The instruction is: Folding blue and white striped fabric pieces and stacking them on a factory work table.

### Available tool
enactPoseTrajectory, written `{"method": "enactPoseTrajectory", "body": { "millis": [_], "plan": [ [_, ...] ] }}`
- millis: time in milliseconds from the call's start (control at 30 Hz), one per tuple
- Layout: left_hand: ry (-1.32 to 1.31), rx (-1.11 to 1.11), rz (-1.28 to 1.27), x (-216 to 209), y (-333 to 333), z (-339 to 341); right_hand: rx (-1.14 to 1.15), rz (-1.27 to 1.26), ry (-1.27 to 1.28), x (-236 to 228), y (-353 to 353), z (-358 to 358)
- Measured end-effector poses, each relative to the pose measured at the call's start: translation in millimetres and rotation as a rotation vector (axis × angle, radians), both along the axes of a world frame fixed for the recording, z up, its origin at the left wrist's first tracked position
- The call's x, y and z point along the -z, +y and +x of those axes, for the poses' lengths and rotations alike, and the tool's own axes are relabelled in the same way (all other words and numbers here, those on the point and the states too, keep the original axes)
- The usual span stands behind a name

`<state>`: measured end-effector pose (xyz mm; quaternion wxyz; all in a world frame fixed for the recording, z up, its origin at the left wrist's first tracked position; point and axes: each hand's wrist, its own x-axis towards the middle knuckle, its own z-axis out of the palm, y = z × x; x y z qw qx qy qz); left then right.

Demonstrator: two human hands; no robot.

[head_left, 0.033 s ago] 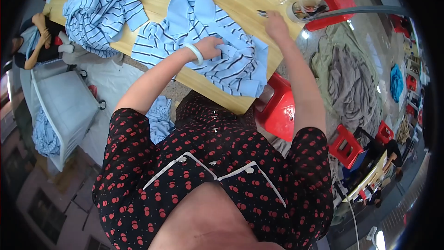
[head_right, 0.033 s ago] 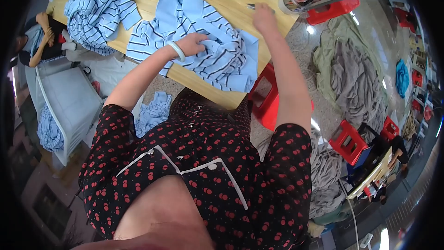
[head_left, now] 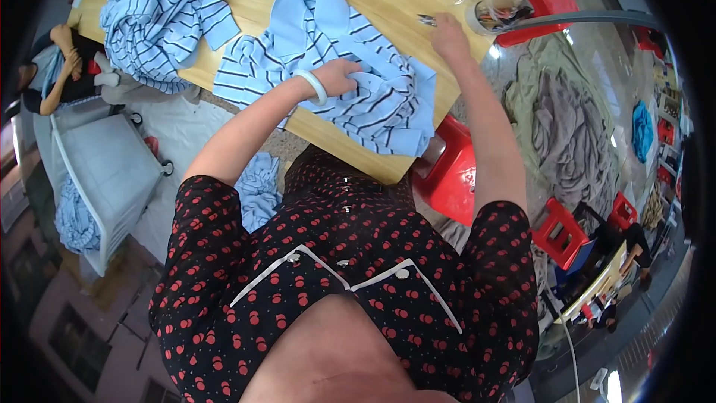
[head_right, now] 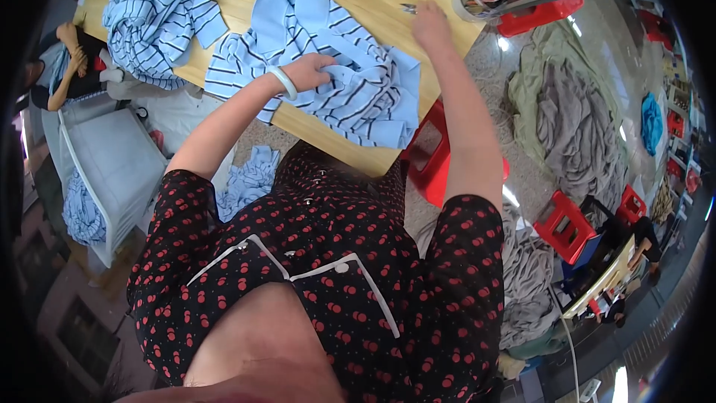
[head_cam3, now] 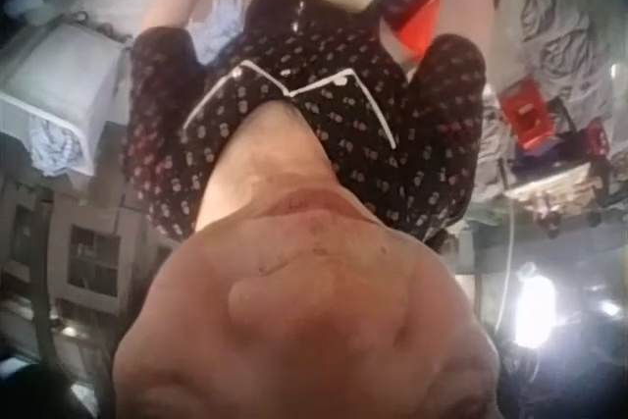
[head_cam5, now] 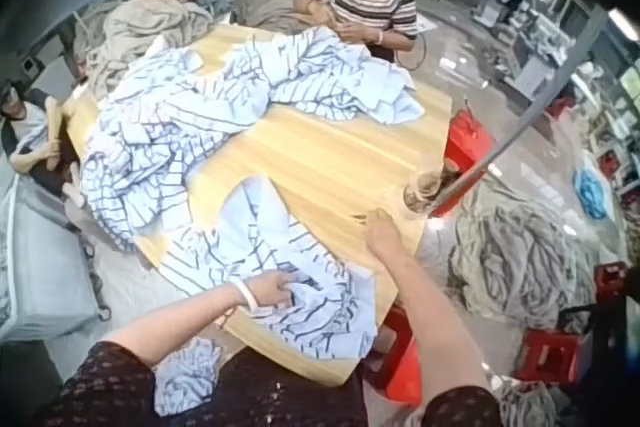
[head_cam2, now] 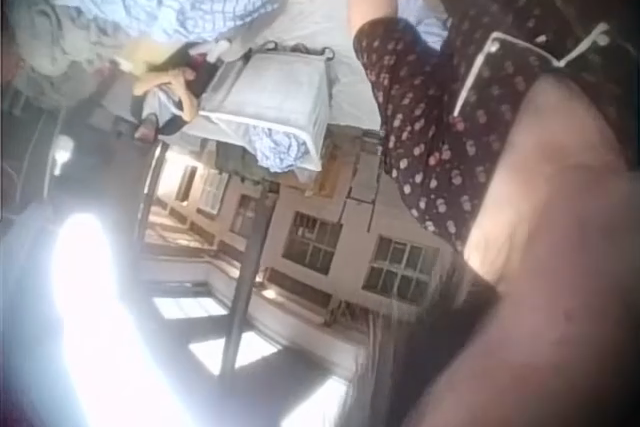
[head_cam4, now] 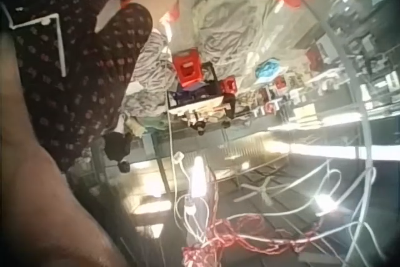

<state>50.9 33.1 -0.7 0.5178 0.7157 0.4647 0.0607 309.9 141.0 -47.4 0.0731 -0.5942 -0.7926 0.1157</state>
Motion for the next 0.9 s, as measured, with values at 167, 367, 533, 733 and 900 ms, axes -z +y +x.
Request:
{"method": "enactPoseTrajectory", "body": {
  "millis": [167,367,533,733,900],
  "plan": [
    [-0.179,0.009,-0.366,-8,2,-13,0.082,0.12,-0.029,33,16,1],
    [-0.264,0.03,-0.55,-30,4,-21,0.194,-0.039,0.034,47,20,1],
    [-0.252,0.061,-0.554,-35,4,-27,0.522,-0.272,0.464,36,-6,1],
    [-0.424,-0.187,-0.584,-84,10,-24,0.616,-0.556,1.478,-111,-74,-43],
    [-0.685,-0.377,-0.6,-114,15,-4,0.423,-0.393,1.048,-172,-131,-64]
  ]
}}
